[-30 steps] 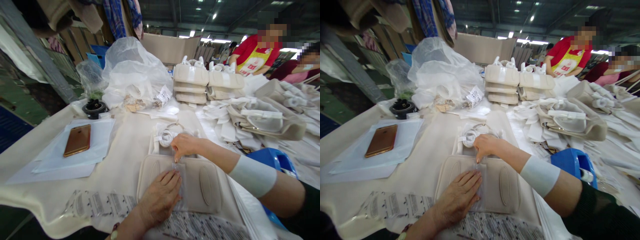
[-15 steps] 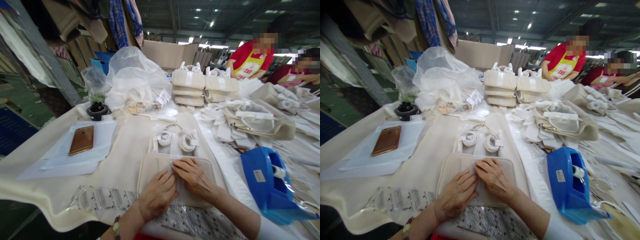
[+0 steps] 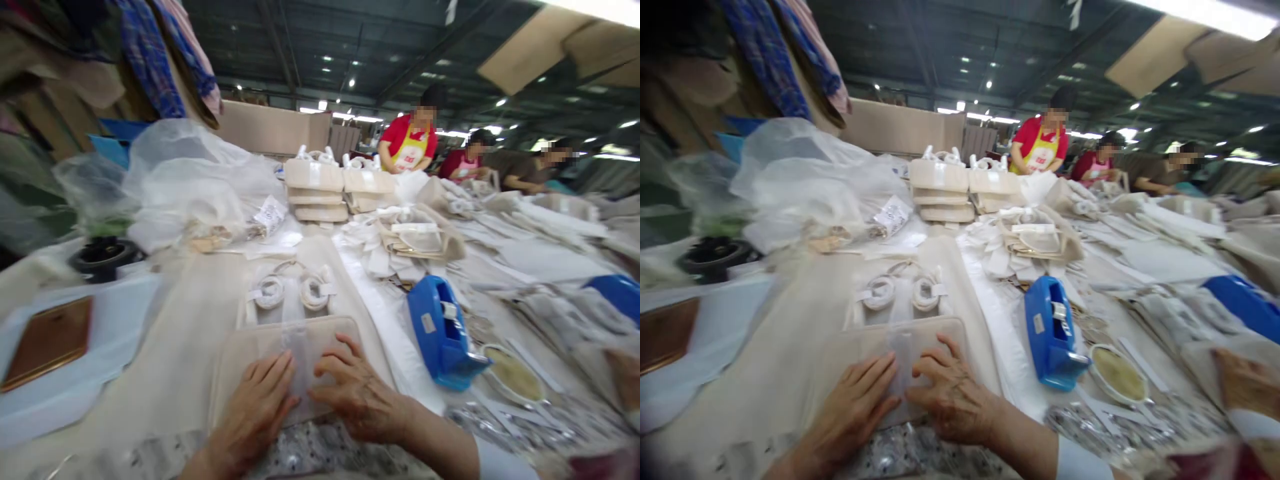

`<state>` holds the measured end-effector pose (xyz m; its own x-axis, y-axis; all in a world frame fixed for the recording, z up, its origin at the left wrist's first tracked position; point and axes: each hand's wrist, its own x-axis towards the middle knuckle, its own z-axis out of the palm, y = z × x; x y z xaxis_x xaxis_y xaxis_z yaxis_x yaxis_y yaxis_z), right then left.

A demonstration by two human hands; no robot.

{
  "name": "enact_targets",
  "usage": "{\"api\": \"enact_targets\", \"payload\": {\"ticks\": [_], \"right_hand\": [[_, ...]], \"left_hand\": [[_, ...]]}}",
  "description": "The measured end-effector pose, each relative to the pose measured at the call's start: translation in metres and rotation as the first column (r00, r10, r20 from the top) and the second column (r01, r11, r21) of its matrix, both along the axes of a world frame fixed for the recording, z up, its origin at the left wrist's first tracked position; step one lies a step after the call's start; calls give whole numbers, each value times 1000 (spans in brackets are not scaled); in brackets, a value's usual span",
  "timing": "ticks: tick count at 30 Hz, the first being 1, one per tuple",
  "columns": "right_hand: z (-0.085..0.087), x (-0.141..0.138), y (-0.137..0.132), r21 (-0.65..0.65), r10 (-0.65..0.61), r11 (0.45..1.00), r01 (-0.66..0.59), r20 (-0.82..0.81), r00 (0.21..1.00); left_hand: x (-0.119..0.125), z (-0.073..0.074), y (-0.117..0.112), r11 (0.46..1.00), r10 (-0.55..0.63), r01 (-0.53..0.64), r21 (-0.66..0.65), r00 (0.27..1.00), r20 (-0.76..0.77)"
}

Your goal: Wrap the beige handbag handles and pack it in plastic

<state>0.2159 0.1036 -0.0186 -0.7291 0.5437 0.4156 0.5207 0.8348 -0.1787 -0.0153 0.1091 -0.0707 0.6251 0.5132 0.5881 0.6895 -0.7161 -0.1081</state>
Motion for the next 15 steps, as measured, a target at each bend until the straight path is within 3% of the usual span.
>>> {"api": "enact_targets", "payload": {"ticks": [2,3,5,6,7,8,9,11,15], "right_hand": [[14,32,-10,62,-244,964,260,-199,949],[20,52,-14,47,-411,894,446,-312,857],[26,98,-22,-104,-701,644,758,-477,531],[27,120,-25,-233,-802,496,837,-493,338],[26,140,-28,-311,-849,401,862,-480,221],[24,156,-30,-386,-882,340,858,-448,148],[21,168,-31,-446,-903,310,839,-416,113],[16,179,-29,-556,-925,307,772,-365,105],[12,172,-16,-712,-928,325,622,-368,64]], "left_hand": [[-2,-2,5,997,-21,20,69,1000,8],[-3,-3,9,994,-40,39,100,999,9],[-5,-4,14,985,-87,85,151,996,9],[-5,-3,15,980,-107,103,171,994,12],[-6,-3,17,975,-123,118,188,992,13],[-6,-3,17,971,-133,128,204,991,14],[-7,-4,18,967,-139,134,214,990,8],[-9,-5,19,963,-144,143,226,990,-16],[-10,-5,19,961,-140,147,234,989,-46]]}}
